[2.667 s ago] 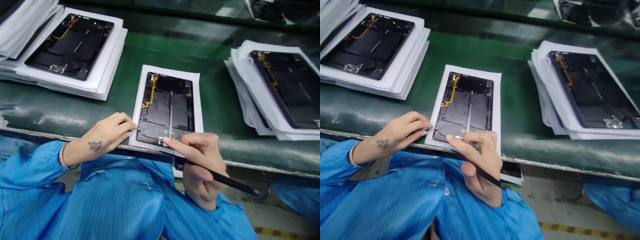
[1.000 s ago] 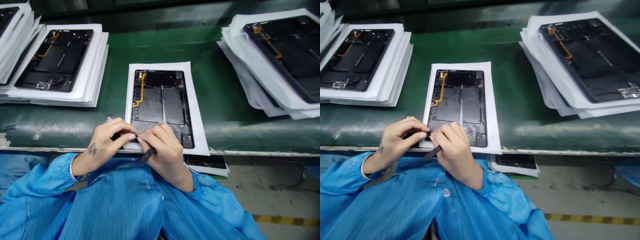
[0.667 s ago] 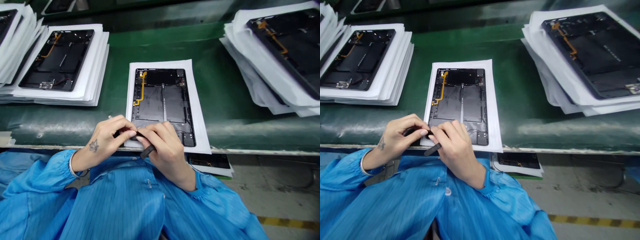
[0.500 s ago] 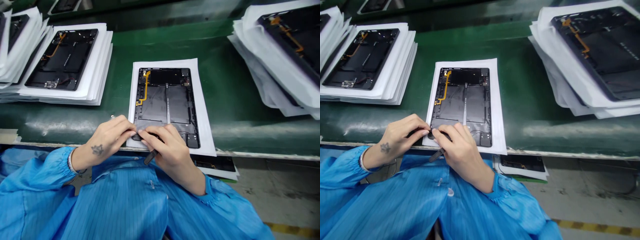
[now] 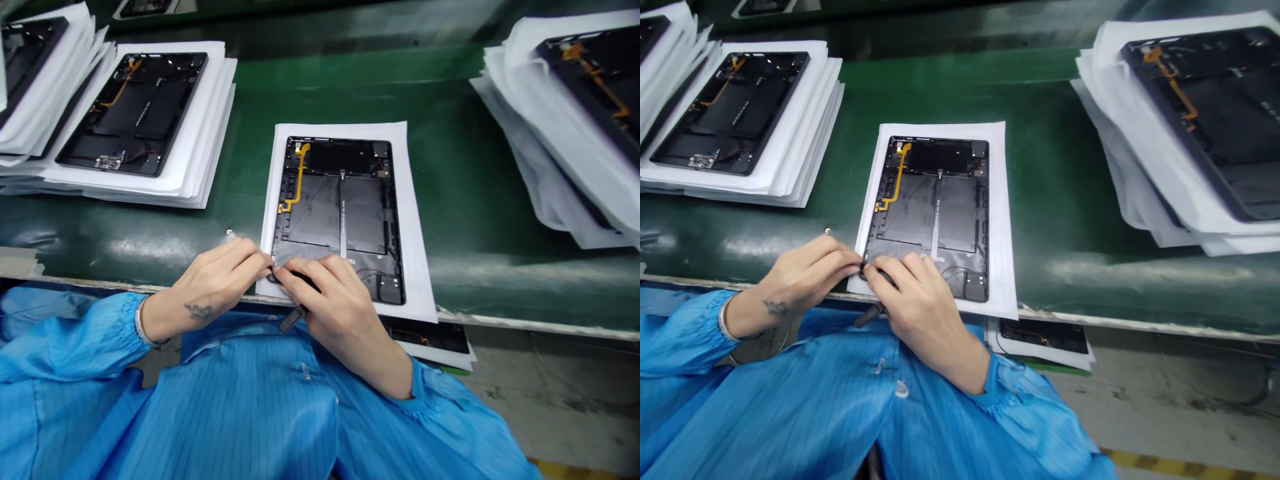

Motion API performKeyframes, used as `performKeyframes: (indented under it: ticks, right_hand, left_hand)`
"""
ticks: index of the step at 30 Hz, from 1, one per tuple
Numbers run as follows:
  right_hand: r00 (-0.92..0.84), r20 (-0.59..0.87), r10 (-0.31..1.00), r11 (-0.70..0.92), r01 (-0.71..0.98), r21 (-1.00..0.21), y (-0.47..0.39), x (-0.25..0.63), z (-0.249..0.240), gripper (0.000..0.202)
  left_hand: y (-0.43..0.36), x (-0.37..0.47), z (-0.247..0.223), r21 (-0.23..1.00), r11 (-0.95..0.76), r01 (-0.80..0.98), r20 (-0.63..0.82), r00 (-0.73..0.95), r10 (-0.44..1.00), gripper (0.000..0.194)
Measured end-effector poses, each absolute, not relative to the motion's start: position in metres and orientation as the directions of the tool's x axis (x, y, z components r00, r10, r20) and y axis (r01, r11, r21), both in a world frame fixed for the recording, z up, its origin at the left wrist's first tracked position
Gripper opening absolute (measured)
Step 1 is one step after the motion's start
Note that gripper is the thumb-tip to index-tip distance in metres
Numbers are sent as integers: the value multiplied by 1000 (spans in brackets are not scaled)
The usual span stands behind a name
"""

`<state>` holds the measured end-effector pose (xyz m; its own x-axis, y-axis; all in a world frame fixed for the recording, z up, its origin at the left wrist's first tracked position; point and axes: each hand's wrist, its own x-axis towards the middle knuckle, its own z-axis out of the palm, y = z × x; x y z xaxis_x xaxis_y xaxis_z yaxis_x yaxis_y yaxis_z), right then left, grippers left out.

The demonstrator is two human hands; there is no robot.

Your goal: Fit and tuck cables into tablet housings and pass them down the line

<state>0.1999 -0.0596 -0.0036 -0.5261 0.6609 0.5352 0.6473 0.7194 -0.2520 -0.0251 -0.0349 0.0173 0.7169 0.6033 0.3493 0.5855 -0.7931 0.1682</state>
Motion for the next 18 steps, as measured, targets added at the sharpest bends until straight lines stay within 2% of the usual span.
performKeyframes:
  ticks: [5,10,12,16,18]
  right_hand:
    - [-557,525,644,737,636,-230,-59,201,-4,25]
    - [-581,512,633,743,642,-190,-58,201,-4,24]
    - [-577,495,649,743,622,-249,-57,207,1,25]
    - [-576,393,717,694,540,-475,-56,227,22,71]
    - [-566,376,734,678,573,-461,-57,233,32,65]
  left_hand:
    - [-44,-33,13,216,-746,630,415,632,654,18]
    - [-49,-31,11,126,-800,587,398,709,583,27]
    - [-50,-28,13,65,-817,573,399,736,548,27]
    - [-53,-23,17,-91,-833,546,389,789,475,26]
    - [-51,-23,16,-45,-837,546,377,785,492,25]
